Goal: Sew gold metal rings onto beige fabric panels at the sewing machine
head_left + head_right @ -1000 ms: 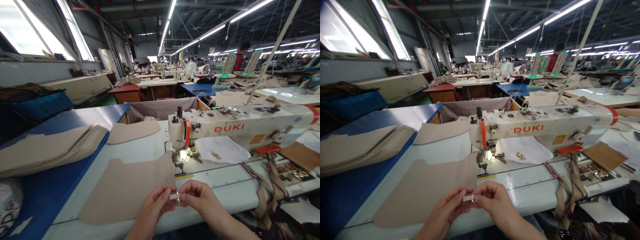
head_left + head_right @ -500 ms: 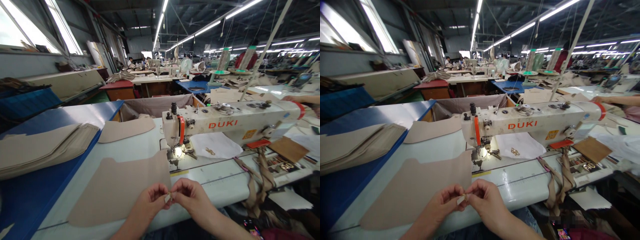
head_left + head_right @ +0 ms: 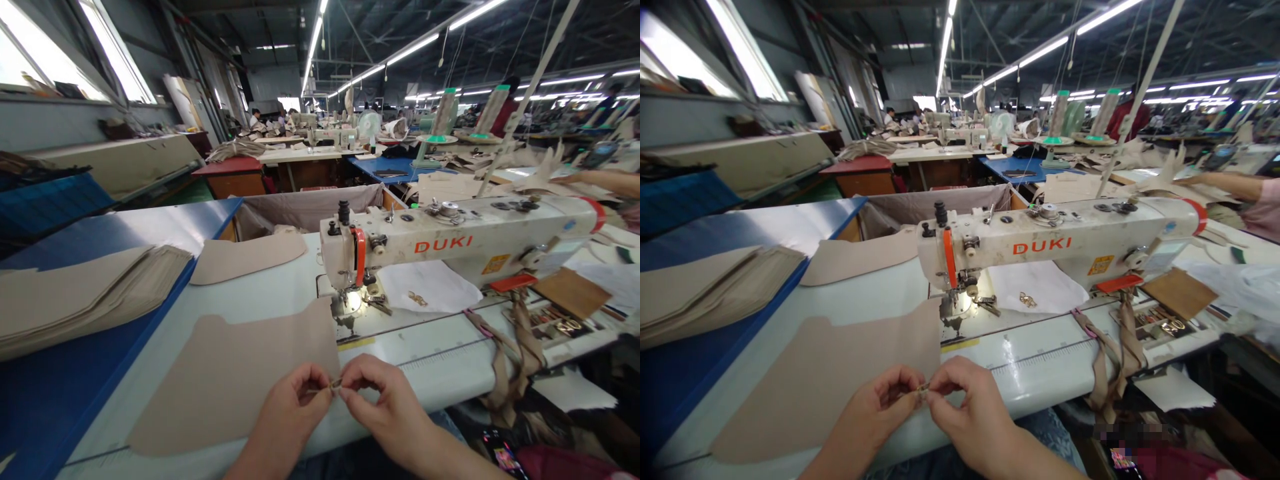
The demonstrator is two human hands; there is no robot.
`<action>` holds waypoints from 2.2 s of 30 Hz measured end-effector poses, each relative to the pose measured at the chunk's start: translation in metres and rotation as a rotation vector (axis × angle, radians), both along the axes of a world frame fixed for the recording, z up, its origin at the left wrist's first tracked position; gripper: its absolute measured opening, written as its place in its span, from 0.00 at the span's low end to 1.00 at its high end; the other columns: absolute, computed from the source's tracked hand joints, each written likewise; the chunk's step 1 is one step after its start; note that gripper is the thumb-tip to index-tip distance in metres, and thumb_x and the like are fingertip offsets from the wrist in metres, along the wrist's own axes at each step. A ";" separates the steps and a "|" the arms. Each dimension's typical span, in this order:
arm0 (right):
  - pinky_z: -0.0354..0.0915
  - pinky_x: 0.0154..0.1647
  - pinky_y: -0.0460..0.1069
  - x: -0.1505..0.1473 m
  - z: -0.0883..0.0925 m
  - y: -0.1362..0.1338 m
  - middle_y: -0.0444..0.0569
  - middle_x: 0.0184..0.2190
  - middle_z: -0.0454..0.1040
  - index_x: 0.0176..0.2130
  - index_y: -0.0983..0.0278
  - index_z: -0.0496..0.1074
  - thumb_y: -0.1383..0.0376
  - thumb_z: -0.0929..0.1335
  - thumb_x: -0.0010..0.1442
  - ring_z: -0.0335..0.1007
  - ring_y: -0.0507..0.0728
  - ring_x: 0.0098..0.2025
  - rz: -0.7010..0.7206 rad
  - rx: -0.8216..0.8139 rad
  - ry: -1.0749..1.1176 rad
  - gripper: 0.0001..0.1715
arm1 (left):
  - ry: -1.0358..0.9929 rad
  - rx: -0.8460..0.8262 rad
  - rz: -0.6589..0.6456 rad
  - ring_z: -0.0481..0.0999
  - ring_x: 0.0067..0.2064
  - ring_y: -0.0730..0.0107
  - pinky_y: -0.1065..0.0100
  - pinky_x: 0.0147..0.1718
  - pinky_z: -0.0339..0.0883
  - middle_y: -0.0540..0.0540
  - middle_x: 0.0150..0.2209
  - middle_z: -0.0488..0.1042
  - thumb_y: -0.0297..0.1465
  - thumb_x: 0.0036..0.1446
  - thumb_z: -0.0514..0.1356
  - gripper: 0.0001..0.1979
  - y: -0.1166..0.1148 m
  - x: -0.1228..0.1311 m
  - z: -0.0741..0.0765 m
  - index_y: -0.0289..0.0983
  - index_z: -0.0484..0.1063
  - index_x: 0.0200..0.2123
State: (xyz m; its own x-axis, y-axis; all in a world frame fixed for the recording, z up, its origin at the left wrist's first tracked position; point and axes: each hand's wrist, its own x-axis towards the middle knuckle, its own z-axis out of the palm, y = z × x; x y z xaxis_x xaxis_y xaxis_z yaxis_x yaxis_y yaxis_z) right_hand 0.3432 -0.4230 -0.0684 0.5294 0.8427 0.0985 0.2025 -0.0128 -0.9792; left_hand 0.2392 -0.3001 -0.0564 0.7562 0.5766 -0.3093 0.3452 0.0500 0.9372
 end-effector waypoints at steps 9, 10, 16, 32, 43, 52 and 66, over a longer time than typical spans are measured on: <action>0.62 0.32 0.46 -0.005 -0.006 0.007 0.45 0.26 0.71 0.24 0.64 0.68 0.68 0.67 0.50 0.66 0.52 0.30 -0.155 0.104 0.239 0.04 | -0.085 -0.113 0.111 0.71 0.27 0.68 0.69 0.30 0.67 0.49 0.22 0.72 0.33 0.31 0.66 0.11 -0.003 0.007 0.010 0.37 0.66 0.14; 0.63 0.32 0.46 -0.006 -0.006 0.007 0.46 0.26 0.72 0.24 0.64 0.68 0.68 0.67 0.50 0.67 0.52 0.30 -0.169 0.110 0.251 0.04 | -0.095 -0.118 0.115 0.71 0.27 0.68 0.68 0.31 0.68 0.49 0.22 0.72 0.34 0.30 0.67 0.11 -0.003 0.007 0.010 0.37 0.67 0.14; 0.63 0.33 0.46 -0.008 -0.007 0.007 0.46 0.27 0.71 0.23 0.63 0.66 0.70 0.66 0.50 0.67 0.53 0.31 -0.215 0.115 0.150 0.05 | -0.111 -0.129 0.104 0.73 0.29 0.67 0.68 0.32 0.69 0.49 0.24 0.73 0.37 0.31 0.70 0.15 -0.003 0.006 0.005 0.37 0.70 0.21; 0.60 0.28 0.45 0.009 0.007 0.003 0.44 0.23 0.71 0.28 0.64 0.74 0.67 0.67 0.54 0.64 0.51 0.27 -0.045 -0.090 0.083 0.06 | -0.157 0.176 0.076 0.73 0.30 0.67 0.70 0.32 0.69 0.51 0.24 0.72 0.34 0.43 0.64 0.08 -0.008 0.004 0.002 0.39 0.69 0.22; 0.57 0.27 0.45 0.031 -0.009 0.003 0.42 0.20 0.69 0.25 0.64 0.70 0.70 0.65 0.54 0.63 0.51 0.24 -0.069 -0.198 -0.030 0.08 | -0.016 0.595 -0.301 0.73 0.49 0.55 0.58 0.50 0.65 0.41 0.48 0.75 0.39 0.55 0.56 0.17 0.065 0.030 -0.016 0.38 0.71 0.45; 0.57 0.23 0.43 0.059 -0.020 0.028 0.38 0.16 0.67 0.23 0.64 0.68 0.73 0.66 0.50 0.63 0.49 0.20 -0.116 -0.279 0.182 0.07 | 0.100 1.167 -0.420 0.57 0.64 0.58 0.55 0.61 0.53 0.37 0.63 0.59 0.39 0.62 0.47 0.27 0.063 0.035 -0.055 0.32 0.56 0.61; 0.61 0.14 0.39 0.078 -0.014 0.094 0.37 0.11 0.65 0.18 0.65 0.65 0.78 0.64 0.47 0.64 0.47 0.13 0.046 -0.523 0.231 0.12 | -0.167 1.286 -0.252 0.74 0.48 0.61 0.58 0.47 0.70 0.42 0.46 0.74 0.35 0.62 0.50 0.14 0.066 0.038 -0.060 0.37 0.71 0.44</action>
